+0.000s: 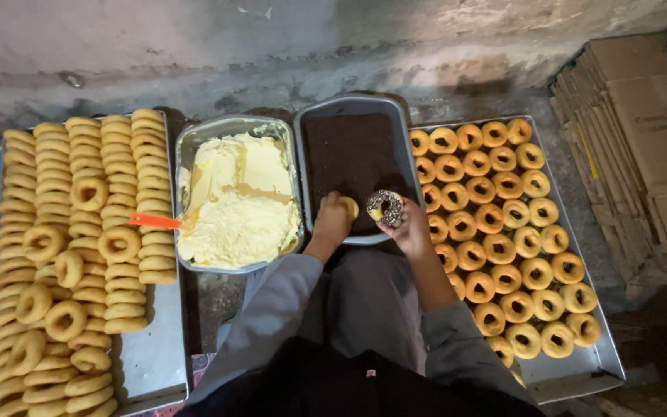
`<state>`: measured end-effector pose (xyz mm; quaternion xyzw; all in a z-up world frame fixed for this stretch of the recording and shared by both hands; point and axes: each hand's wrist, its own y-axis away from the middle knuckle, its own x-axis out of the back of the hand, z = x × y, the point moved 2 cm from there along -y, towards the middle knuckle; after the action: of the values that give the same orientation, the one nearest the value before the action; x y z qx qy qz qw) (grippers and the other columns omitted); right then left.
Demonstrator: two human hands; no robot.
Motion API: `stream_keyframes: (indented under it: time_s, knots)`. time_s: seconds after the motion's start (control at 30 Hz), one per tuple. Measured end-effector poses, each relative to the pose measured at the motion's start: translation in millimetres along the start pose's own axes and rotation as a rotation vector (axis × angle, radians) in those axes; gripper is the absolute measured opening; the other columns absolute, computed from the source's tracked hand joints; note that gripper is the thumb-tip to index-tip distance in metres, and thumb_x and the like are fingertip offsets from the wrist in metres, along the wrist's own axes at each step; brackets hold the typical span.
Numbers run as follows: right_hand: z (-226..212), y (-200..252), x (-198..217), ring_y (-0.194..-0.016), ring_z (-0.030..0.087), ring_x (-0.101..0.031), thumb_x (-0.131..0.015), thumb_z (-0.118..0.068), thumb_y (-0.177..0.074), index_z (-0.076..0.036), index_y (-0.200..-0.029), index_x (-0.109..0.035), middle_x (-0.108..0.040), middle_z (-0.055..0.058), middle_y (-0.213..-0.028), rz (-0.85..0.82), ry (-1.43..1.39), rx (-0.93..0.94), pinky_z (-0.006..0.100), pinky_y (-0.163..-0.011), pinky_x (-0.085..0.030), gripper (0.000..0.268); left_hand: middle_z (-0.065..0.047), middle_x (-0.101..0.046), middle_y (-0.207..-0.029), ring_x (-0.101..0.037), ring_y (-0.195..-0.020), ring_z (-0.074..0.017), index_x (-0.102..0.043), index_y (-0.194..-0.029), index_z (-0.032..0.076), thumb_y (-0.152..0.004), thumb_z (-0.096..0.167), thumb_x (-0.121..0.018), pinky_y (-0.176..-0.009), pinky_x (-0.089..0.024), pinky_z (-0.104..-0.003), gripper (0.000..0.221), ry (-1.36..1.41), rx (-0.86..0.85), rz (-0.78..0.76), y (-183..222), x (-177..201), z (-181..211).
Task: The person picks up plain ring-shaped pastries, fills the center with a white cream using their fingers, and then dips the filled side into a tray of dark sprinkles. They place the finished pastries onto a metal tray.
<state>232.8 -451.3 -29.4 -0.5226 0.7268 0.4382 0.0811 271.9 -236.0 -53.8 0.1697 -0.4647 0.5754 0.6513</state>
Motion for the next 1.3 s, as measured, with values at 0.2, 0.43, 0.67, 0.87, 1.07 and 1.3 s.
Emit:
stream_keyframes:
  time_s: [0.2, 0.43, 0.67, 0.87, 1.07, 1.3]
  knots:
    - [10, 9, -14, -0.105, 0.026, -0.067, -0.05, -0.015, -0.091, -0.008, -0.117, -0.063, -0.07, 0.009, -0.112, -0.094, 0.034, 0.072, 0.051, -0.098, -0.054, 0.029, -0.021, -0.067, -0.115, -0.066, -0.106, -0.0324, -0.064, -0.117, -0.001, -0.105, 0.023, -0.05, -0.096, -0.056, -0.046, 0.03, 1.295, 0.832, 0.143, 31, -28, -20]
    - [11, 20, -55, -0.099, 0.019, -0.068, -0.049, -0.007, -0.094, -0.002, -0.118, -0.066, -0.071, 0.008, -0.109, -0.175, 0.076, 0.281, 0.037, -0.089, -0.055, 0.03, -0.016, -0.065, -0.129, -0.063, -0.122, -0.031, -0.055, -0.132, 0.0, -0.105, 0.022, -0.044, -0.106, -0.054, -0.051, 0.036, 2.009, 0.851, 0.224, 52, -13, -14]
    - [12, 47, -81, -0.102, 0.011, -0.064, -0.059, 0.001, -0.099, 0.002, -0.119, -0.068, -0.07, 0.006, -0.109, -0.115, 0.683, 0.834, 0.026, -0.091, -0.052, 0.022, -0.02, -0.067, -0.123, -0.065, -0.115, -0.0327, -0.061, -0.124, 0.0, -0.105, 0.024, -0.05, -0.099, -0.056, -0.049, 0.032, 1.567, 0.833, 0.171, 43, 9, -7]
    - [9, 40, -61, -0.102, 0.016, -0.067, -0.056, -0.002, -0.098, 0.002, -0.119, -0.066, -0.071, 0.007, -0.11, -0.045, 0.329, 0.627, 0.03, -0.089, -0.055, 0.024, -0.021, -0.069, -0.116, -0.065, -0.106, -0.0346, -0.068, -0.104, 0.001, -0.105, 0.024, -0.055, -0.094, -0.053, -0.045, 0.027, 0.442, 0.43, 0.357, 37, 17, -6]
    - [7, 53, 31, -0.106, 0.029, -0.066, -0.053, -0.011, -0.094, -0.002, -0.122, -0.063, -0.069, 0.015, -0.118, -0.095, -0.209, 0.366, 0.05, -0.091, -0.053, 0.031, -0.02, -0.066, -0.109, -0.064, -0.093, -0.024, -0.067, -0.114, -0.001, -0.111, 0.022, -0.05, -0.087, -0.055, -0.045, 0.029, 1.334, 0.741, 0.153, 53, -18, 13]
    - [-4, 158, 196, -0.126, 0.039, -0.059, -0.051, -0.027, -0.099, -0.003, -0.134, -0.06, -0.065, 0.017, -0.134, 0.123, -0.569, 0.32, 0.062, -0.109, -0.044, 0.043, -0.016, -0.069, -0.119, -0.069, -0.105, -0.0278, -0.057, -0.127, -0.001, -0.107, 0.021, -0.043, -0.095, -0.058, -0.05, 0.033, 1.919, 0.827, -0.188, 108, -65, 100]
